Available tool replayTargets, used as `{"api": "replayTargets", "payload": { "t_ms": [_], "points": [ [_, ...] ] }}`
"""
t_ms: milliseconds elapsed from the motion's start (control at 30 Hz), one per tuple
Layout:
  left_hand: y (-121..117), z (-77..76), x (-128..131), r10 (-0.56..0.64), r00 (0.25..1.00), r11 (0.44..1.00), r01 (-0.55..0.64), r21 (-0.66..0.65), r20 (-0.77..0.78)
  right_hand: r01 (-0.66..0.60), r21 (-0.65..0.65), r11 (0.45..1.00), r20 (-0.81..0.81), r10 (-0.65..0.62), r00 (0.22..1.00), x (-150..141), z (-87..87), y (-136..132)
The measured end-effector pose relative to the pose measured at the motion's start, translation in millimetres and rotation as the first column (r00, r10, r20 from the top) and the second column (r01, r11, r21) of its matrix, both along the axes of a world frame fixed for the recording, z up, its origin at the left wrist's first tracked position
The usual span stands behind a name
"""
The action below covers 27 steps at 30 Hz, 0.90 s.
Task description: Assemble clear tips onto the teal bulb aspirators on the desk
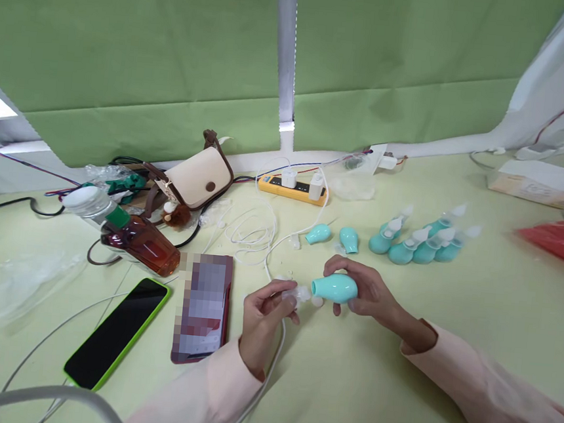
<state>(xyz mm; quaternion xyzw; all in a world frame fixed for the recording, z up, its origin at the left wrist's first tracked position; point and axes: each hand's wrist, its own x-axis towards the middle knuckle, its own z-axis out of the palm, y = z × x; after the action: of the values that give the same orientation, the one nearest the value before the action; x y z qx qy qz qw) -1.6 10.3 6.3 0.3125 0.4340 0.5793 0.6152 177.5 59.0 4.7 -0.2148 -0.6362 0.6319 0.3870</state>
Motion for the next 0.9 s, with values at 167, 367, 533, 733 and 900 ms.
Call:
{"api": "replayTargets", "payload": {
  "t_ms": [167,367,533,733,900],
  "points": [
    [-1,0.6,1,-0.050,0.999,0.999,0.051,-0.011,0.019,0.011,0.074,0.997,0.123,-0.020,0.992,1,2.0,-7],
    [3,-1.7,-1,-0.011,1.000,0.997,0.013,-0.079,0.025,0.116,0.508,0.853,0.315,-0.309,0.897,-5,4.4,-15],
    [6,-4.0,-3,0.014,1.000,0.991,-0.010,-0.132,0.028,0.074,0.686,0.724,0.289,-0.365,0.885,-9,-5.4,-16],
    [8,-7.8,-3,0.024,0.999,0.990,-0.019,-0.143,0.032,0.053,0.766,0.641,0.292,-0.421,0.859,-11,-12.0,-18],
    [5,-2.9,-4,0.017,0.999,0.998,-0.019,-0.059,-0.044,0.144,0.639,0.756,0.308,-0.423,0.852,-13,-10.8,-19]
  ]
}}
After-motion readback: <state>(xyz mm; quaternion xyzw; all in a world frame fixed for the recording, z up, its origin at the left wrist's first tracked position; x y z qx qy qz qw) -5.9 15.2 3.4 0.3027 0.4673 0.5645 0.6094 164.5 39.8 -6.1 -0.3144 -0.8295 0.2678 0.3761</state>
